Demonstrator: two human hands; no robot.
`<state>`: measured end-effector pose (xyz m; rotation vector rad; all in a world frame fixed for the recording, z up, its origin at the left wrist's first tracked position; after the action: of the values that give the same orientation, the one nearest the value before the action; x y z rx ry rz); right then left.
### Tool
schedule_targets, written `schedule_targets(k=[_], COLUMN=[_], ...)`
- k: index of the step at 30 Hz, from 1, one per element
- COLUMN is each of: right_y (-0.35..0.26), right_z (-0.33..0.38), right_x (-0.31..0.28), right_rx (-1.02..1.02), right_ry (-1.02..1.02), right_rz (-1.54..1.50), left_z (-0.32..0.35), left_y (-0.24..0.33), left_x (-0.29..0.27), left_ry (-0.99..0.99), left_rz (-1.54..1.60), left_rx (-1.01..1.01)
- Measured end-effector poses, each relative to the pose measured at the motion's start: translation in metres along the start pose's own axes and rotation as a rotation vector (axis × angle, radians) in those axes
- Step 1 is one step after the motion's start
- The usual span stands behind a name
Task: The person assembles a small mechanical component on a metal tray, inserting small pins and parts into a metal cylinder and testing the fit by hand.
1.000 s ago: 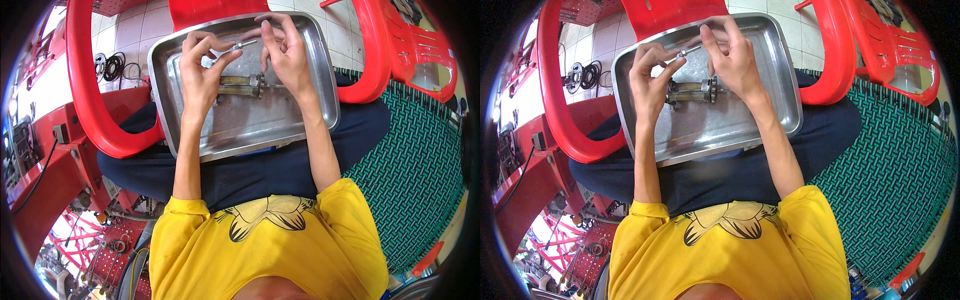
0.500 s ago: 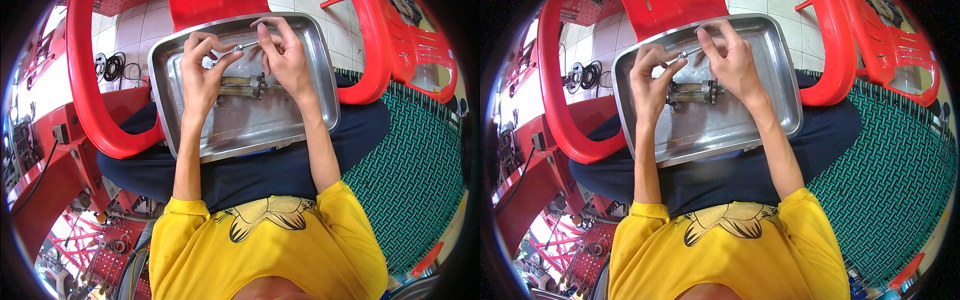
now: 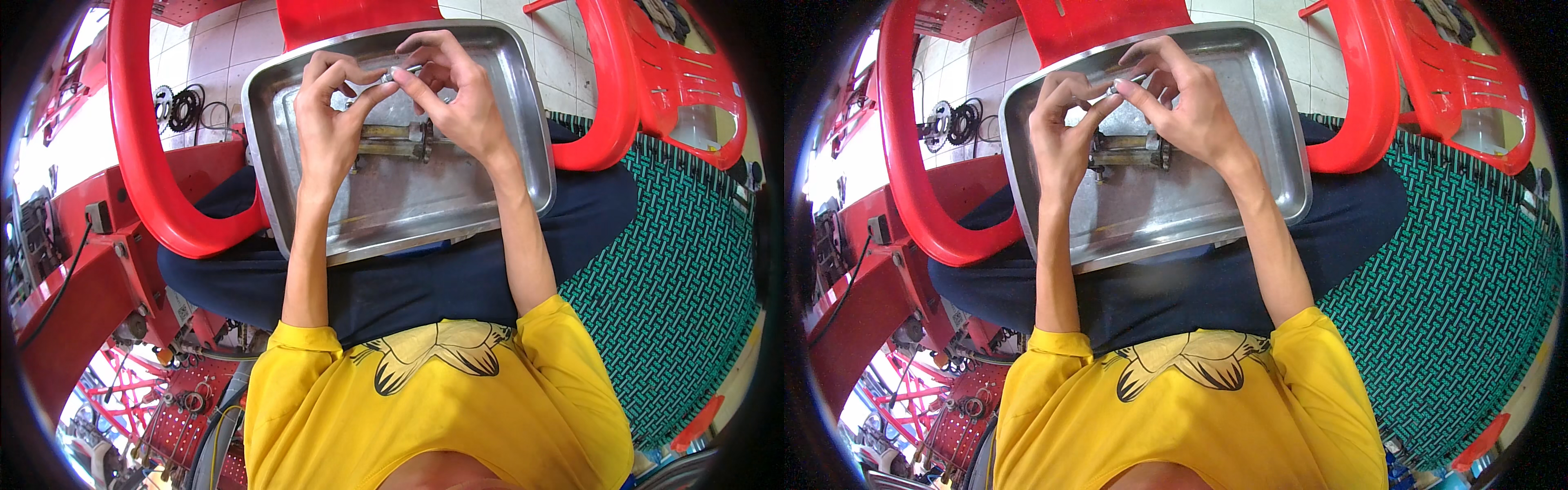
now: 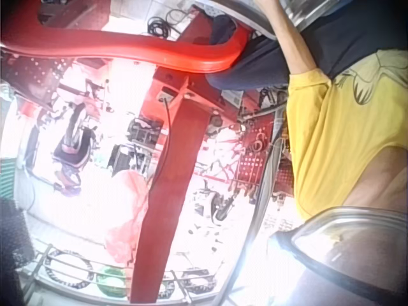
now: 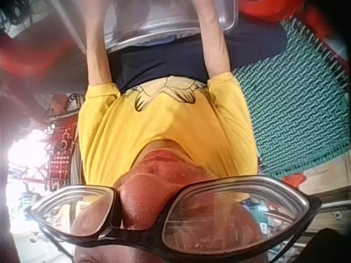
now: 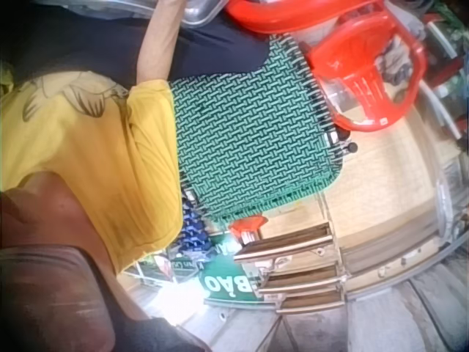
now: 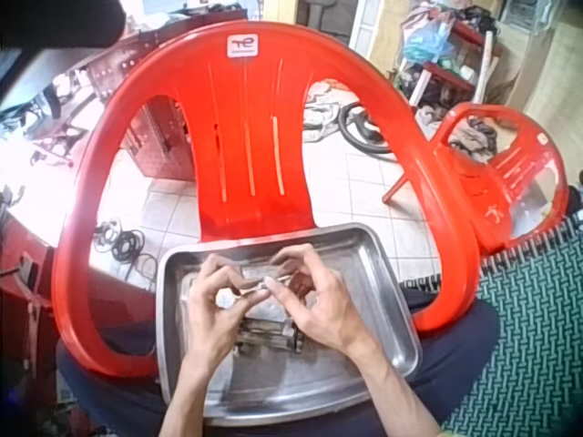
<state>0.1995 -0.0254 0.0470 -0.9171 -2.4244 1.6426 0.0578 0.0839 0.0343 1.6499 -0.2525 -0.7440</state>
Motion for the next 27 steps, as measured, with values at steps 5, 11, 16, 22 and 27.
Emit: schedule_targets(k=[5, 11, 16, 22, 27], right_y=[-0.003, -0.006, -0.003, 0.002, 0.004], right_z=[0.0, 0.001, 0.001, 0.002, 0.003], right_x=[0.003, 0.001, 0.001, 0.0, 0.001], right_rx=[-0.008, -0.013, -0.105, -0.024, 0.024], right_ry=[0.009, -0.064, -0.078, -0.131, -0.108], right_rz=[-0.028, 0.009, 0.011, -0.151, -0.244], left_z=[0.0, 0.001, 0.002, 0.003, 0.004], left_y=[0.0, 0.006, 0.011, 0.013, 0.014], left_x=[-0.001, 0.001, 0.002, 0.005, 0.005], left_ry=[-0.03, -0.055, -0.05, -0.07, -0.072], left_rz=[0.064, 0.031, -0.015, -0.047, -0.076], left_rx=[0.001, 0.028, 0.116, 0.154, 0.184])
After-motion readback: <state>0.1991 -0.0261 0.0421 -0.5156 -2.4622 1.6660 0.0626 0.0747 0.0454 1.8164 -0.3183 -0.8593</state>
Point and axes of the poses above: each hand's wrist, its own z-axis away from the middle knuckle, its own x-axis out of the palm, y = z × x, the point moved 2 cm from there along -z, towards the middle knuckle, and after that the axes turned 15 degrees about -x, right-handed, at the moved point
